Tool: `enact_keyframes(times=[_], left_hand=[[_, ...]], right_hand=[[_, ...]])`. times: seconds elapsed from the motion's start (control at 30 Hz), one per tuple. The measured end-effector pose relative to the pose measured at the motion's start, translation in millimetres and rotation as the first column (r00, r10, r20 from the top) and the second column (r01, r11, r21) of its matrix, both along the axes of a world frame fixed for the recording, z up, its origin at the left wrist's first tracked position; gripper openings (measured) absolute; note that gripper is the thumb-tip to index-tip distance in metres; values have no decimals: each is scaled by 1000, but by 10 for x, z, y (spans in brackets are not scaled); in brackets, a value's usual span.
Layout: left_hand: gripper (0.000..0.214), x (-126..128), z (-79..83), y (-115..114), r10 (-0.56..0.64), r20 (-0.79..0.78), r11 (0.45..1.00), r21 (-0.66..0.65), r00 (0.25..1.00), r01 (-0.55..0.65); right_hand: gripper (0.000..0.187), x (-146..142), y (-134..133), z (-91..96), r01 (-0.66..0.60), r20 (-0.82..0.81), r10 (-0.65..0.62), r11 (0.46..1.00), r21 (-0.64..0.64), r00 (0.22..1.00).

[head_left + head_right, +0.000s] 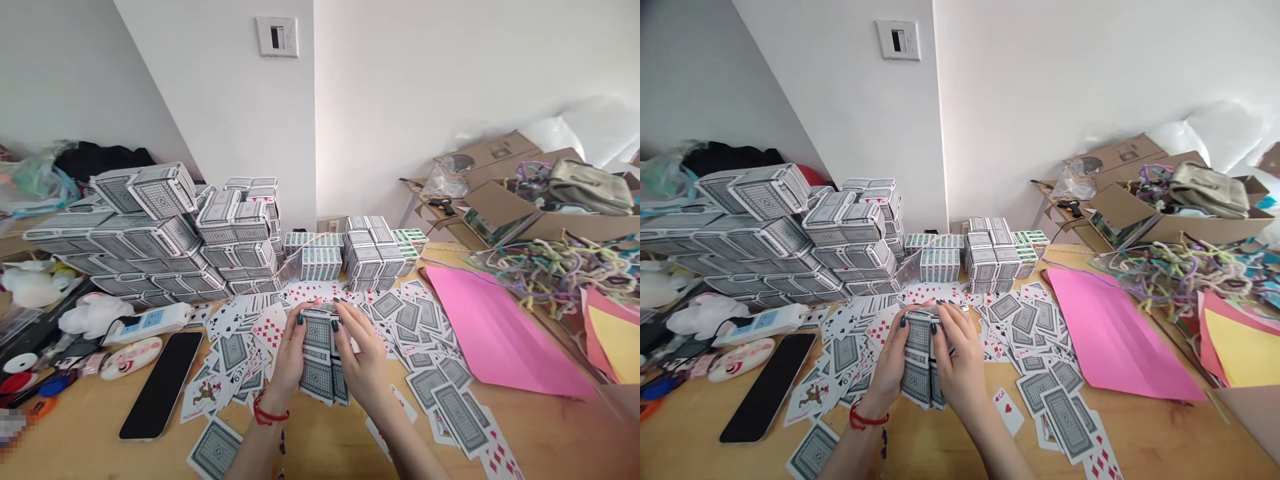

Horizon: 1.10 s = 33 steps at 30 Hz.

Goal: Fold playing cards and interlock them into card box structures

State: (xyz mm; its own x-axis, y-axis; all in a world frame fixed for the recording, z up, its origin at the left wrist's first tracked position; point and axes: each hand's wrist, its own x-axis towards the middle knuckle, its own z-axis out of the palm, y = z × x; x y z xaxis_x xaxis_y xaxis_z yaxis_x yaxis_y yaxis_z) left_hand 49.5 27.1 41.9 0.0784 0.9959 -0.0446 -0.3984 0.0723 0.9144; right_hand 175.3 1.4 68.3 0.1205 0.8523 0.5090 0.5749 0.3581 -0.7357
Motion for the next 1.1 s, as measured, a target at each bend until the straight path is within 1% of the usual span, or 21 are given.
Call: enact_keyframes(times=[0.17, 0.27, 0.37, 0.43, 0.5, 0.53, 0.57, 0.63, 0.7, 0.77, 0.9, 0.97, 1.03, 1.1], left_hand=[[29, 15, 9, -7, -6, -39, 999, 33, 999, 7], [29, 32, 25, 0, -3, 4, 1000, 21, 1000, 3], [34, 41, 14, 23, 23, 148, 997, -81, 989, -11], [36, 37, -6, 47, 68, 252, 983, -183, 965, -21], [37, 21, -20, 76, 120, 336, 962, -272, 934, -26], [37, 9, -21, 92, 144, 370, 952, -306, 918, -27], [36, -5, -17, 107, 164, 398, 942, -334, 903, -23], [35, -40, 5, 139, 193, 441, 923, -385, 877, -10], [35, -79, 32, 170, 213, 465, 899, -438, 859, 14], [36, -114, 48, 196, 229, 479, 884, -467, 848, 25], [34, -145, 14, 235, 278, 469, 885, -464, 838, -34], [33, -142, -28, 249, 305, 447, 886, -457, 841, -79], [34, -132, -74, 263, 335, 416, 880, -458, 845, -124], [37, -121, -116, 276, 365, 378, 865, -475, 851, -161]], right_hand=[[35, -16, 19, -9, 4, -15, -4, 1000, -20, 1000], [37, -8, 13, -6, -20, -48, 17, 998, -59, 999], [37, 37, -27, 65, -23, -145, 10, 996, -86, 989], [33, 84, -72, 145, 27, -235, -53, 993, -112, 971], [26, 128, -125, 222, 54, -319, -114, 980, -193, 941], [23, 143, -151, 252, 37, -337, -118, 971, -236, 934], [21, 152, -176, 274, -7, -346, -95, 959, -282, 933], [18, 146, -222, 291, -125, -350, -9, 925, -358, 937], [17, 111, -258, 280, -213, -362, 60, 892, -399, 930], [17, 61, -282, 255, -233, -372, 72, 883, -408, 925], [20, -38, -286, 192, -171, -313, 45, 906, -388, 949], [17, -85, -276, 151, -131, -290, 23, 923, -361, 957], [11, -139, -270, 97, -96, -310, -13, 939, -331, 951], [14, -199, -273, 32, -43, -321, -59, 952, -302, 945]])
